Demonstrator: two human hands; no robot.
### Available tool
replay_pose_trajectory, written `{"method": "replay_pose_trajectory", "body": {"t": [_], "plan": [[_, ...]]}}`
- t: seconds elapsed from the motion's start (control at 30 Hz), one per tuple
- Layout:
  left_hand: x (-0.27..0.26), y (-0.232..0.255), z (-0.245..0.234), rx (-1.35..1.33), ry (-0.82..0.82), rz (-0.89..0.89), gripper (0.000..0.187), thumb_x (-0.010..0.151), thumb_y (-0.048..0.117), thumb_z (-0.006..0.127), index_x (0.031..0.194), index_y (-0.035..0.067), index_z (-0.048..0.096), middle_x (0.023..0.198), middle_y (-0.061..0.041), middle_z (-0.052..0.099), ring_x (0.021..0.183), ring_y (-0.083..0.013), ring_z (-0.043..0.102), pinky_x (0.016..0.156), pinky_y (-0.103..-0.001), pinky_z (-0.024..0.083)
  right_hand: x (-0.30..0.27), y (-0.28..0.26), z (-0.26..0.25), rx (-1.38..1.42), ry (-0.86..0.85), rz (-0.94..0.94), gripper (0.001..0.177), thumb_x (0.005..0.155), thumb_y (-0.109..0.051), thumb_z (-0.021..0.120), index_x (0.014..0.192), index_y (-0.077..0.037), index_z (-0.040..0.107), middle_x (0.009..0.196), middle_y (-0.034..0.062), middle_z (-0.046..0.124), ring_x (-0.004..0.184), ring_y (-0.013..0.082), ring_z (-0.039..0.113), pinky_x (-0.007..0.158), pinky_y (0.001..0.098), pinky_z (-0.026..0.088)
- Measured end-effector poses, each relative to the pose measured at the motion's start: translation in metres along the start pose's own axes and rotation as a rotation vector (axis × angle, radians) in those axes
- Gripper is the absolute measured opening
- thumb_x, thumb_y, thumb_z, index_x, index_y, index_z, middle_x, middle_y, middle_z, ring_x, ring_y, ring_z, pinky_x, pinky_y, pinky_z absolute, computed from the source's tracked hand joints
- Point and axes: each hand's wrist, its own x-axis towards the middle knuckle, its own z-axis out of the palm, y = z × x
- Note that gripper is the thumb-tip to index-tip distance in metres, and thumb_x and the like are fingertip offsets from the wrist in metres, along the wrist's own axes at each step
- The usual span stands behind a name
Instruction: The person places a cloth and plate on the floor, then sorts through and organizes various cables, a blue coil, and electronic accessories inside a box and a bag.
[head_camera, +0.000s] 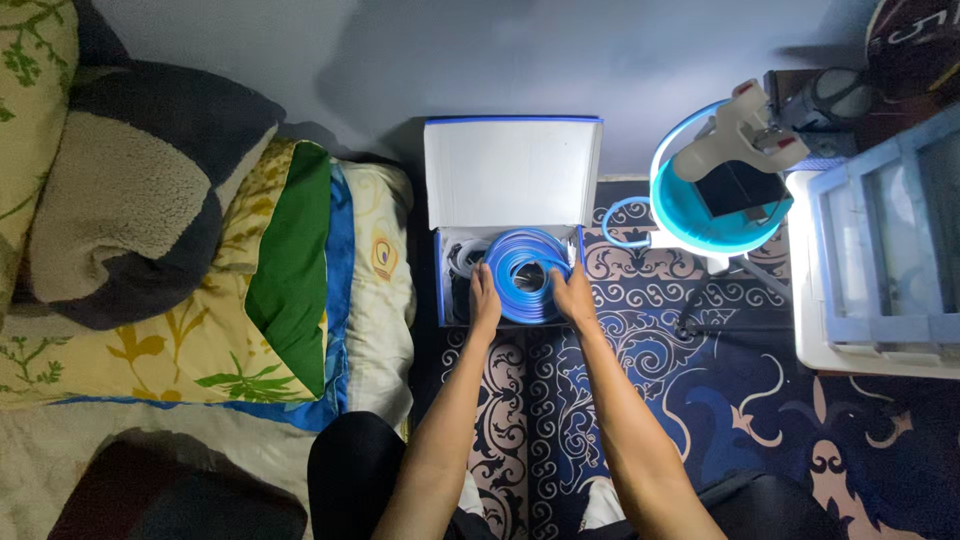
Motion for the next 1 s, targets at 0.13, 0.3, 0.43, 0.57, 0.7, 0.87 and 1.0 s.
{"method": "replay_pose_trajectory", "body": {"t": [0.13,0.3,0.43,0.57,0.7,0.87,1.0], "plan": [[-0.003,-0.002,-0.003,0.057,0.024,-0.017,0.058,0.108,0.046,0.037,0.147,0.006,0.047,0.146,-0.02,0.056,0.137,-0.0324,0.053,0.11,-0.039,0.041,0.0,0.016,0.01,-0.043,-0.007,0.037,0.055,0.1,-0.035,0.055,0.137,0.005,0.051,0.122,0.0376,0.063,0.117,0.0531,0.059,0.101,0.0531,0.046],[0.002,0.001,0.0,0.099,0.01,-0.065,0.058,0.107,0.048,0.035,0.148,0.008,0.047,0.146,-0.021,0.056,0.137,-0.0353,0.052,0.109,-0.041,0.043,0.003,0.009,0.012,-0.042,0.035,0.094,0.051,0.104,-0.032,0.045,0.142,0.002,0.05,0.125,0.0361,0.061,0.12,0.0533,0.057,0.102,0.0544,0.043],[0.01,-0.01,0.001,0.135,0.008,-0.024,0.056,0.108,0.048,0.032,0.145,0.01,0.048,0.142,-0.023,0.058,0.133,-0.0397,0.055,0.106,-0.044,0.045,0.004,0.004,0.011,-0.076,0.043,0.149,0.047,0.105,-0.03,0.04,0.141,-0.002,0.053,0.125,0.034,0.063,0.119,0.0529,0.057,0.102,0.0551,0.044],[0.027,-0.028,0.001,0.277,0.0,-0.042,0.053,0.108,0.048,0.03,0.143,0.015,0.049,0.136,-0.024,0.063,0.124,-0.0473,0.058,0.101,-0.051,0.047,0.003,-0.004,0.008,-0.152,0.051,0.25,0.041,0.105,-0.031,0.04,0.133,-0.007,0.058,0.123,0.0304,0.066,0.117,0.0529,0.058,0.099,0.0575,0.045],[0.026,-0.016,-0.002,0.501,-0.02,-0.095,0.054,0.106,0.05,0.027,0.147,0.021,0.047,0.126,-0.026,0.067,0.112,-0.0536,0.061,0.094,-0.057,0.049,0.004,-0.013,-0.001,-0.219,0.037,0.269,0.036,0.106,-0.034,0.043,0.126,-0.011,0.063,0.118,0.029,0.068,0.112,0.0527,0.061,0.095,0.0585,0.046],[0.01,0.037,-0.006,0.551,-0.085,-0.339,0.056,0.102,0.05,0.028,0.151,0.026,0.042,0.121,-0.024,0.069,0.084,-0.0462,0.071,0.075,-0.049,0.061,0.004,-0.018,-0.013,-0.261,0.02,0.195,0.034,0.104,-0.034,0.047,0.123,-0.013,0.066,0.117,0.0237,0.07,0.11,0.0501,0.063,0.092,0.0577,0.048],[0.008,0.048,-0.009,0.564,-0.121,-0.364,0.054,0.105,0.046,0.03,0.152,0.027,0.046,0.111,-0.026,0.075,0.059,-0.0398,0.075,0.077,-0.043,0.062,0.0,-0.027,-0.021,-0.274,0.011,0.202,0.037,0.102,-0.037,0.05,0.129,-0.018,0.065,0.115,0.0227,0.07,0.109,0.0488,0.063,0.093,0.0556,0.049]]}}
